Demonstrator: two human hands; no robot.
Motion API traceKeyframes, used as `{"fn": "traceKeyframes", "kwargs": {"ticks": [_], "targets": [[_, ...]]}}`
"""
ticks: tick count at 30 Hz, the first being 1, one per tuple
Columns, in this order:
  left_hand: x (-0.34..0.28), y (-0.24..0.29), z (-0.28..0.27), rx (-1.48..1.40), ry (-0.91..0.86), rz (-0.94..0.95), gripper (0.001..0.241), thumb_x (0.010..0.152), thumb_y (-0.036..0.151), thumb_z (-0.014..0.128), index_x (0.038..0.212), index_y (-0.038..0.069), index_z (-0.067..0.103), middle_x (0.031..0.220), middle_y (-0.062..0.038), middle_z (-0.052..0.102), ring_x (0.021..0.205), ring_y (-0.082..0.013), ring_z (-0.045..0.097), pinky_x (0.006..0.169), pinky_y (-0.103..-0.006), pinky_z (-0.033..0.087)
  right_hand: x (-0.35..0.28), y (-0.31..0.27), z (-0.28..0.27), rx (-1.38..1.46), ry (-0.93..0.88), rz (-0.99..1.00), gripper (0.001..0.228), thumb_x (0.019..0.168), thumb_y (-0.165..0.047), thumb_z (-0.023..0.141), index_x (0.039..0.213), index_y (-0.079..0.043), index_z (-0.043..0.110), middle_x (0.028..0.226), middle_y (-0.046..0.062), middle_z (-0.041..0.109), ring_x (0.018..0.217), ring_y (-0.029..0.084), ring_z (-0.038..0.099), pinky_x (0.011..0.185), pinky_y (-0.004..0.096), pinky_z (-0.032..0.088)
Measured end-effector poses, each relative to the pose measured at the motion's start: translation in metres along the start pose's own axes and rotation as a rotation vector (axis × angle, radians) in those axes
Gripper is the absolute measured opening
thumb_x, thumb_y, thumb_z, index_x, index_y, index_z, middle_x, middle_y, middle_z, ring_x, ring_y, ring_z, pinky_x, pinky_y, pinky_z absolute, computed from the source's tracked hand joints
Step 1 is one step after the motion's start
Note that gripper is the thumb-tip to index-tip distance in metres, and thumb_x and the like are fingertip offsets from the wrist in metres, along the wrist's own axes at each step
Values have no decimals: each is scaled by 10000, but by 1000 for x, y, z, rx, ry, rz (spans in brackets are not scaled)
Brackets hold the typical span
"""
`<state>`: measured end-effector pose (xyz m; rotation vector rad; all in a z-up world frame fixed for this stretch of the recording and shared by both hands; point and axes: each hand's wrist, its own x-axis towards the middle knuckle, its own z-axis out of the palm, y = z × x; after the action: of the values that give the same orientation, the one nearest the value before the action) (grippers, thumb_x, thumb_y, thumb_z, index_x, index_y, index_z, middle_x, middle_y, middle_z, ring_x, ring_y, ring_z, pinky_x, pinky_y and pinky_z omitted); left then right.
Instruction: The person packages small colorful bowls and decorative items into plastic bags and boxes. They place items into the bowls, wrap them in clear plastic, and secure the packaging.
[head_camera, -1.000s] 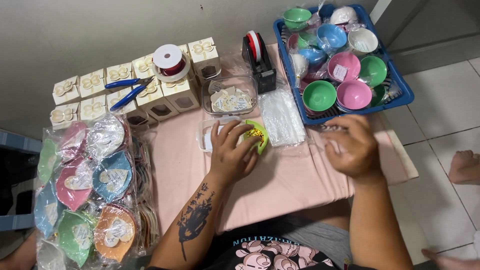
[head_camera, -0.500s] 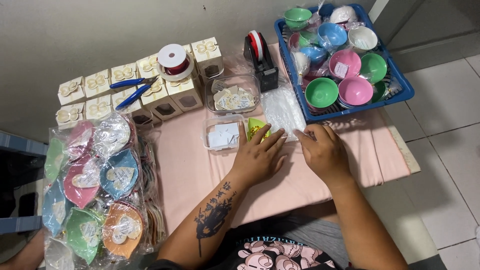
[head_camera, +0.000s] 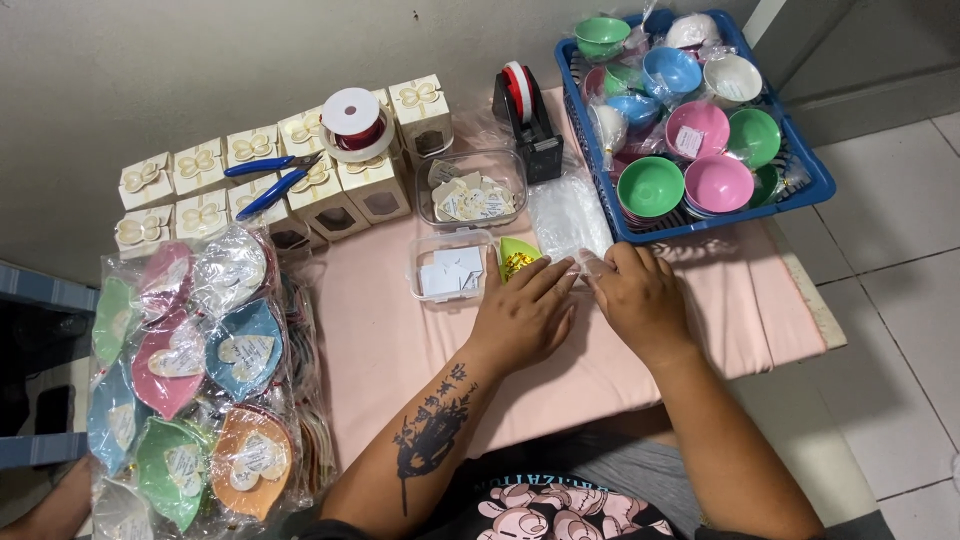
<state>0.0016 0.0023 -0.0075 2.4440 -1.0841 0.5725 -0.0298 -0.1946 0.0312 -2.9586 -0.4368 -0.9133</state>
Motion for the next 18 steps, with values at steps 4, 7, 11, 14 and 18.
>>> {"fn": "traceKeyframes", "kwargs": {"ticks": [4,7,11,14,18], "targets": [[0,1,-3,0,-2,-14,440,979,373,595,1368,196,699,1405,-46,701,1311,-292,642,1175,-809,161,-3,2,12,-27,9,-24,68,920,-205,746,926,-138,756,901,-8,545,838,215,651,681,363,502],[1,1,-4,-20,-40,-24,454,980,377,594,1389,204,690,1417,-47,696,1321,-289,638,1185,-809,138,-3,1,15,-49,57,-36,123,945,-161,724,831,-115,712,887,1,555,799,225,645,659,362,488],[5,3,-8,-35,-71,-46,453,986,377,583,1388,200,693,1409,-48,703,1324,-281,636,1189,-801,110,-7,7,23,-70,75,-33,85,952,-144,719,870,-122,723,855,-18,542,772,205,641,643,350,486],[5,4,-7,-41,-83,-49,438,978,370,596,1373,214,704,1410,-46,702,1325,-284,635,1186,-811,100,-11,10,31,-33,108,-14,100,956,-119,719,857,-111,713,841,-19,529,769,211,638,646,344,493],[6,3,-9,-49,-96,-44,428,963,352,623,1371,253,706,1427,-53,689,1340,-305,625,1170,-833,116,-21,19,54,37,148,12,88,933,-107,737,857,-127,698,843,-18,525,790,220,643,664,341,516]]}}
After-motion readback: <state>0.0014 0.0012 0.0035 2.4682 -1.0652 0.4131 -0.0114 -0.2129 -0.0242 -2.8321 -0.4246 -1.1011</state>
